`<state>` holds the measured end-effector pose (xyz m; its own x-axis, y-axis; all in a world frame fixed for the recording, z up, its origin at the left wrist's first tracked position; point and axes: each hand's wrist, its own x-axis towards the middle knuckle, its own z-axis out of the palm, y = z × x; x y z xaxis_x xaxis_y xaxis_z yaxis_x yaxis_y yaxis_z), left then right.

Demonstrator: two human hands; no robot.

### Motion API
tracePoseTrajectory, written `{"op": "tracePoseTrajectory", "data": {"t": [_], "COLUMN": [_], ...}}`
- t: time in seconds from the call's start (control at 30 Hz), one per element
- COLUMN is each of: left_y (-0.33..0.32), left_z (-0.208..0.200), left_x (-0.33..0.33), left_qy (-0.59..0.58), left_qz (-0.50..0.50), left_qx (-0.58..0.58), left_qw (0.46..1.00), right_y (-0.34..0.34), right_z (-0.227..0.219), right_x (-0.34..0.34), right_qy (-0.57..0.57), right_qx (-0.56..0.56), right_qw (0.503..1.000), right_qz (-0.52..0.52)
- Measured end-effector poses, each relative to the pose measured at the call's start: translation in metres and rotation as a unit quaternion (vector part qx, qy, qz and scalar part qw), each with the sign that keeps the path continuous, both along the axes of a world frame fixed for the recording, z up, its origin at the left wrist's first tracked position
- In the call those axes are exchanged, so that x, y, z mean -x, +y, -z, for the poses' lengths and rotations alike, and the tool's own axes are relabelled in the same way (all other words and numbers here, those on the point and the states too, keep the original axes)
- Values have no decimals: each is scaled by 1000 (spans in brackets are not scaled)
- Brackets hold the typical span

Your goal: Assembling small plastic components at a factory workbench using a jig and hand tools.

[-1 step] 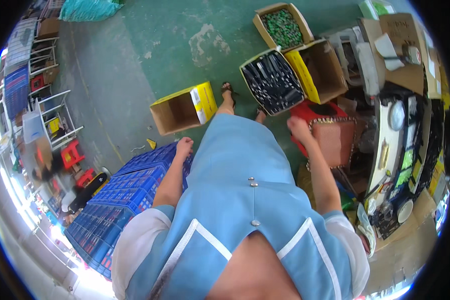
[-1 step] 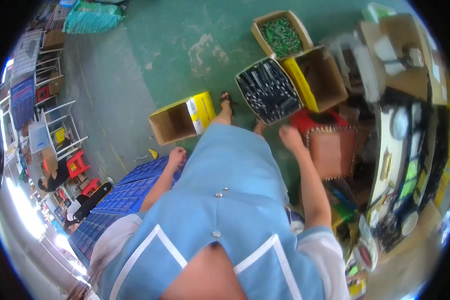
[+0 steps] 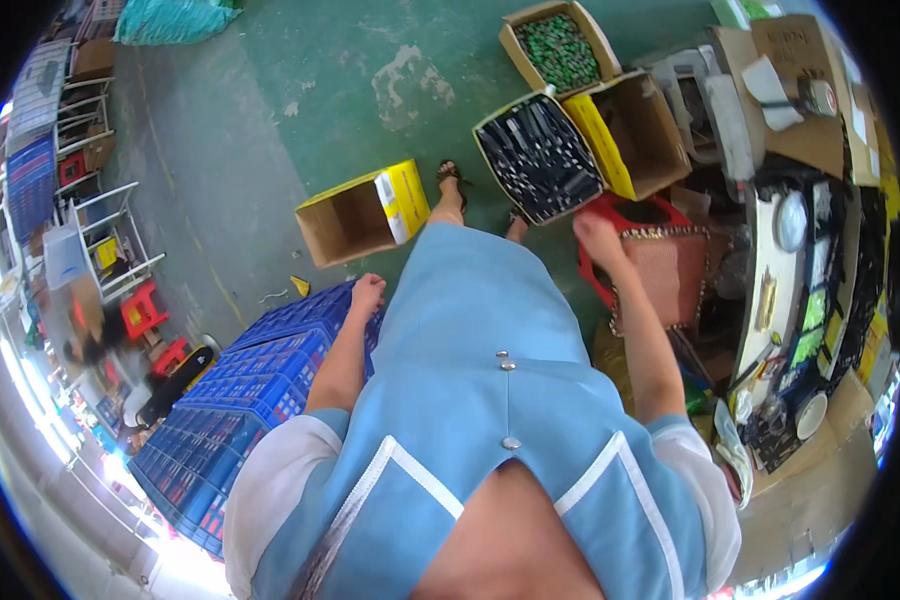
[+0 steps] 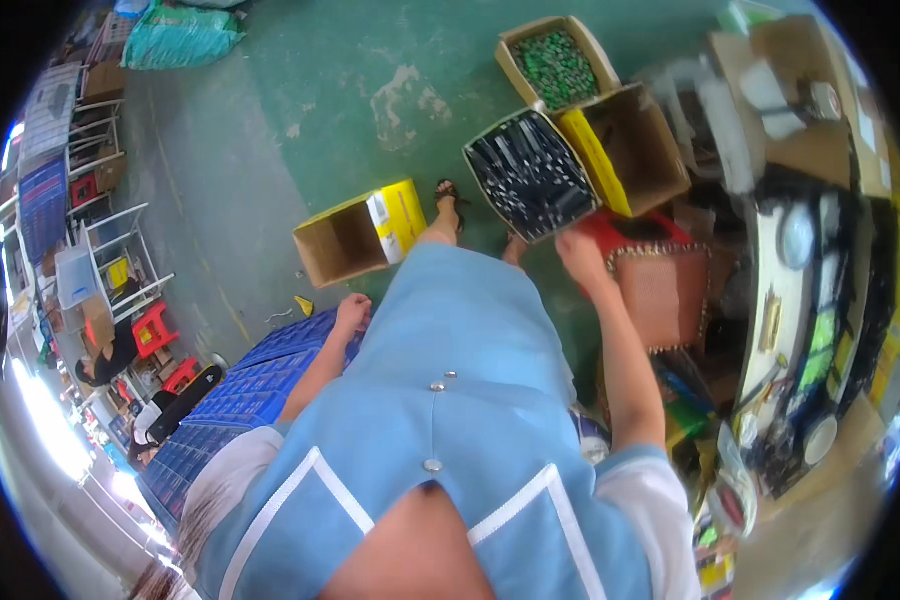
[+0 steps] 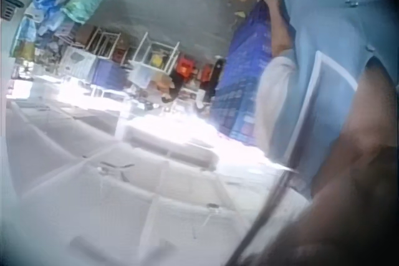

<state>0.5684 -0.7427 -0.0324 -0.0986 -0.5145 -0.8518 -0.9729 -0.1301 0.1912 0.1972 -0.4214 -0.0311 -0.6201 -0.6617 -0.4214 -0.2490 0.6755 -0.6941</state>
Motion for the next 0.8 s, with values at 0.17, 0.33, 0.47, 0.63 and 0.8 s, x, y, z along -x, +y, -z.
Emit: {"op": "tracePoseTrajectory", "data": {"t": [0.17, 0.33, 0.47, 0.63, 0.8], "left_y": [41, 64, 68, 58, 49], "left_z": [6, -18, -42, -62, -56], "left_x": [1, 2, -15, -5, 11], "left_qy": [11, 13, -12, -44, -36], "left_qz": [74, 65, 14, 27, 28], "left_qx": [46, 68, 38, 49, 41], "left_qw": [996, 995, 999, 997, 998], "right_y": [6, 84, 123, 162, 168], "right_z": [-37, 27, 55, 71, 69], "right_x": [56, 14, -47, -98, -106], "right_qy": [-18, 74, -13, -73, -80], "right_qx": [65, -36, -137, -212, -203], "right_qw": [989, 996, 990, 974, 974], "right_qz": [134, 46, -8, 28, 65]}}
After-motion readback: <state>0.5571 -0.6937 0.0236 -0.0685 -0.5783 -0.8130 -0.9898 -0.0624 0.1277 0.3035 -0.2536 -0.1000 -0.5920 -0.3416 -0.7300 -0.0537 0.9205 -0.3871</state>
